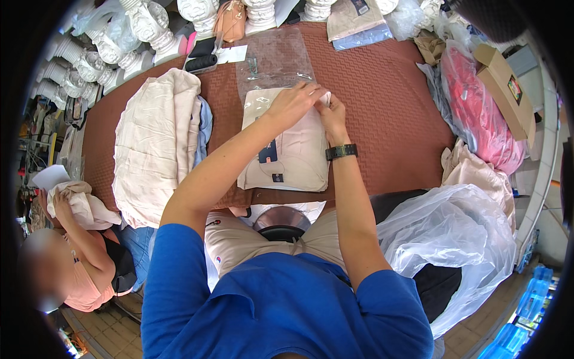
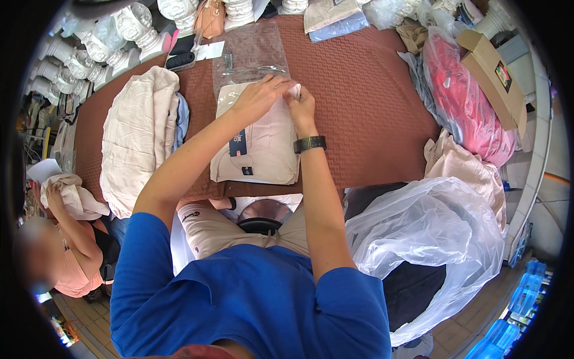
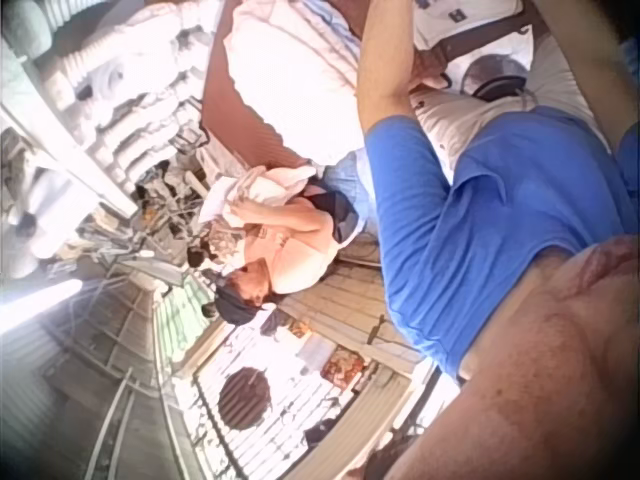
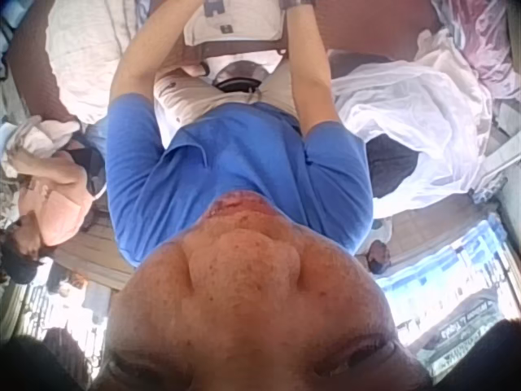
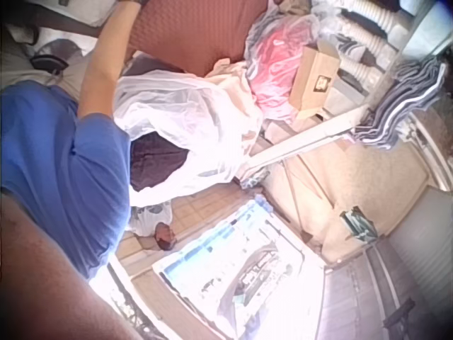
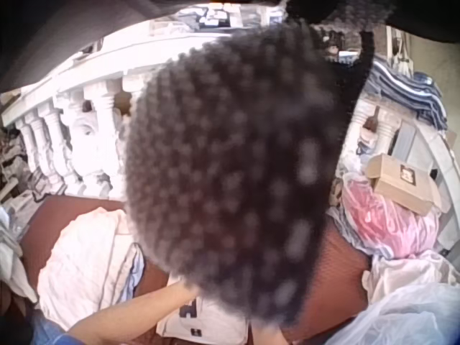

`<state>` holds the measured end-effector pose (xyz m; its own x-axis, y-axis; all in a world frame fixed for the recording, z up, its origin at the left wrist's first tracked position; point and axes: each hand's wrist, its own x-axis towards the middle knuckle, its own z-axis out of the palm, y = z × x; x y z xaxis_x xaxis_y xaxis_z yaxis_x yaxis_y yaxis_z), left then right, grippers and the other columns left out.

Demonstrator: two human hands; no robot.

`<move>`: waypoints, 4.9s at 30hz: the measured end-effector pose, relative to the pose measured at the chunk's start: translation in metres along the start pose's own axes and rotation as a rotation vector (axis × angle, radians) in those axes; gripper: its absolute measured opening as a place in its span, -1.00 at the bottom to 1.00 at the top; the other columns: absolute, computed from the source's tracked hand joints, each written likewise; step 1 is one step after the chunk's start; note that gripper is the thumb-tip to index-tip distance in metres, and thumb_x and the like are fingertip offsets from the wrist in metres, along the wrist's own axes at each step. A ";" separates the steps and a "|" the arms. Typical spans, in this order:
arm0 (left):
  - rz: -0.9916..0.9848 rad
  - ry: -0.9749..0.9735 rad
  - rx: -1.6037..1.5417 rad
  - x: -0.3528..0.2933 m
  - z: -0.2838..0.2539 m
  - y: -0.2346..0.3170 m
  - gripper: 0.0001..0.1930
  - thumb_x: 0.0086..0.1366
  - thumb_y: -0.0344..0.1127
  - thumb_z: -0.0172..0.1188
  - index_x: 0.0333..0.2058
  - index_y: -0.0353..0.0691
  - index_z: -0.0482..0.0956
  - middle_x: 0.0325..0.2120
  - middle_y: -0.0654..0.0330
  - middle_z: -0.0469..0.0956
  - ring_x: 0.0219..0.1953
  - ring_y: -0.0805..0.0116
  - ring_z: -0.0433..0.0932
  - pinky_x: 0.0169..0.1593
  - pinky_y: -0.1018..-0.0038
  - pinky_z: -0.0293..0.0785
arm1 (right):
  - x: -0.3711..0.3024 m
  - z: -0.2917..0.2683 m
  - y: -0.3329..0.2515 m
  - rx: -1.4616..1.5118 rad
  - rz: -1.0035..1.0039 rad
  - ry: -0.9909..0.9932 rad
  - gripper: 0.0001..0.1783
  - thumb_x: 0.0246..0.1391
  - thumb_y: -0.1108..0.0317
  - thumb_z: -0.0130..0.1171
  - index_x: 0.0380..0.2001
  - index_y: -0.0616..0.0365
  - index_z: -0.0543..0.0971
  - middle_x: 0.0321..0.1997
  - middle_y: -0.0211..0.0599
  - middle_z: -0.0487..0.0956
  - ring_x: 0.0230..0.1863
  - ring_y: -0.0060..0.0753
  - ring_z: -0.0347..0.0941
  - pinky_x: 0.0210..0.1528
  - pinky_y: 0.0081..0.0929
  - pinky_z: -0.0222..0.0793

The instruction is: The person folds a light pink garment using a board, places a tag on it, and puts it into a plastic bag.

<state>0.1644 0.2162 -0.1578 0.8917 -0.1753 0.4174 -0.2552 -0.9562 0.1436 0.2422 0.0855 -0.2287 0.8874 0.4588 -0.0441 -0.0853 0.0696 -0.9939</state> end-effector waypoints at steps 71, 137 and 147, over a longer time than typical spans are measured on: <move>0.224 -0.119 0.033 -0.027 0.001 0.005 -0.50 0.20 -0.44 0.08 0.16 -0.09 0.49 0.15 0.39 0.48 -0.02 0.31 0.50 0.01 0.45 0.58 | -0.038 -0.010 0.017 -0.450 0.080 0.113 -0.72 0.02 0.40 0.25 -0.21 0.34 0.66 -0.25 0.13 0.68 -0.15 -0.03 0.65 -0.08 -0.27 0.48; -0.886 0.668 -1.872 -0.171 0.015 0.108 -0.49 0.43 -0.55 -0.03 0.30 -0.31 0.09 0.18 -0.02 0.37 0.16 0.11 0.49 0.19 0.12 0.55 | -0.133 0.050 -0.088 -1.165 -0.645 -0.046 -0.28 -0.01 0.35 0.26 0.27 0.12 0.34 0.41 0.00 0.23 0.40 0.09 0.13 0.31 0.04 0.17; -0.854 0.523 -1.894 -0.168 0.004 0.100 -0.33 0.33 -0.61 0.14 0.31 -0.15 0.02 0.17 0.06 0.37 0.16 0.16 0.49 0.17 0.17 0.57 | -0.066 0.062 -0.034 -1.387 -0.617 -0.229 -0.41 0.17 0.45 -0.07 0.30 -0.12 0.40 0.41 -0.29 0.36 0.40 0.29 0.19 0.24 0.51 0.15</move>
<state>-0.0095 0.1491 -0.2172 0.8879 0.4435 -0.1223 -0.2172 0.6385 0.7384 0.1580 0.1077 -0.1857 0.5270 0.8011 0.2838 0.8498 -0.5006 -0.1650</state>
